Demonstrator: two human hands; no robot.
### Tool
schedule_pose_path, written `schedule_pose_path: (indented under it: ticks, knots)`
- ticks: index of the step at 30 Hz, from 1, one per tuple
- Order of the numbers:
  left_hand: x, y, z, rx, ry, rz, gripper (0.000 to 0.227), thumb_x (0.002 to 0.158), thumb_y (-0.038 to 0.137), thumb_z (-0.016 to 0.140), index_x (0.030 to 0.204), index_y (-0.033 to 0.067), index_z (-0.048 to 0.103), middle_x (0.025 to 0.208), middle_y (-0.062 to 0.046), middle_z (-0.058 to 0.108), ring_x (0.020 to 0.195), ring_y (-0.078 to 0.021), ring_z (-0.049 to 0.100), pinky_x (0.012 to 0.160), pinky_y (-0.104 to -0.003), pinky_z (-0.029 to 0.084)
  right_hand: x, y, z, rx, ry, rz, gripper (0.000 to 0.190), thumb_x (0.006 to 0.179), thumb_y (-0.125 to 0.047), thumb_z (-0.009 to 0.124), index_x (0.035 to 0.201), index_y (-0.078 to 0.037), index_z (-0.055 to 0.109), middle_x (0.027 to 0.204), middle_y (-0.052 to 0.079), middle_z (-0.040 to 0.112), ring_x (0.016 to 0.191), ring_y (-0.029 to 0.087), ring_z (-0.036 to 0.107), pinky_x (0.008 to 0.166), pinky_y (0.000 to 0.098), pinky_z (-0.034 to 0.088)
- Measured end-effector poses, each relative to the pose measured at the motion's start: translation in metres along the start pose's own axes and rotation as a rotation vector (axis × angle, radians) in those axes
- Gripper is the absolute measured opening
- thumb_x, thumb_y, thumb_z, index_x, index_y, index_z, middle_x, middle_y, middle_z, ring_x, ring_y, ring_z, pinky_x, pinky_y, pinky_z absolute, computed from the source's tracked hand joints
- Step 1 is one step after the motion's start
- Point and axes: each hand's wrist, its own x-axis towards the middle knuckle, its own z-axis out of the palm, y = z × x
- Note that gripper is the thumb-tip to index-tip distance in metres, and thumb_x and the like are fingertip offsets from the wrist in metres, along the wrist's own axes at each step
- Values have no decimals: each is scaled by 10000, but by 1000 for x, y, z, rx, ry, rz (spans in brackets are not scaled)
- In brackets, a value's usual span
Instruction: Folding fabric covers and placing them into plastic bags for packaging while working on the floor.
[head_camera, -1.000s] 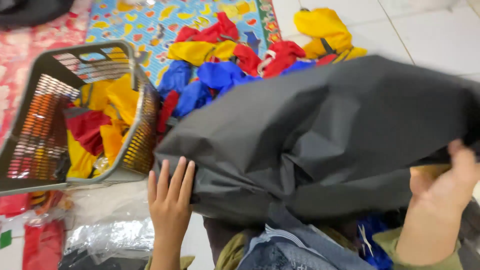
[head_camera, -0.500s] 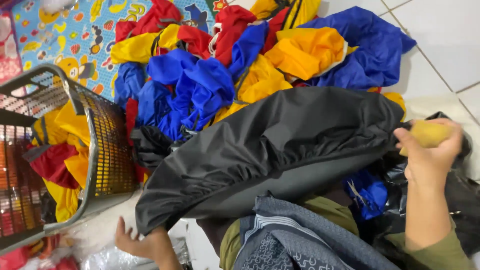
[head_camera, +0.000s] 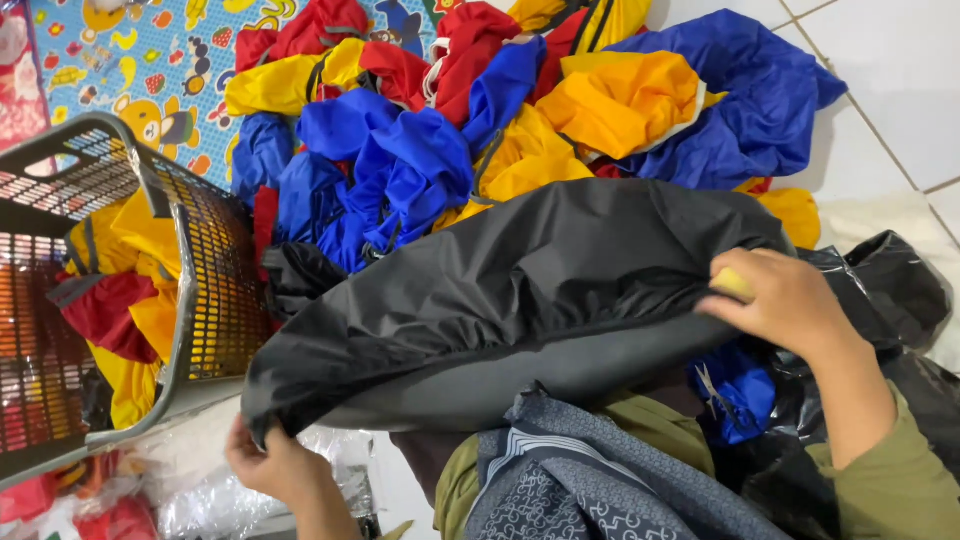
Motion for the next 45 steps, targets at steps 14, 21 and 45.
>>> schedule_pose_path:
  ticks: [14,21,45]
  knots:
    - [73,44,-21,454,-730,330,261,831,-14,790,1016,121,665,1172,-49,714,871,-128,570,679,-263,511,5,25,-50,250,511,-56,371,846,-171,913,1165,-179,724,1176,3,727,999,158,655,935,303,492]
    - [85,11,-42,643,-801,357,330,789,-44,803,1077,100,734,1128,-50,716,799,-180,641,673,-296,587,9,72,-31,-169,26,120,561,649,-398,896,1133,-354,618,1051,-234,827,915,195,783,871,334,555]
    - [-189,83,71,-44,-1184,935,466,880,107,816,1301,41,627,1364,-188,618,1288,-394,590,1112,-530,472,0,7,-17,277,238,386,481,748,-414,927,1039,-118,684,992,48,670,869,261,613,766,403,491]
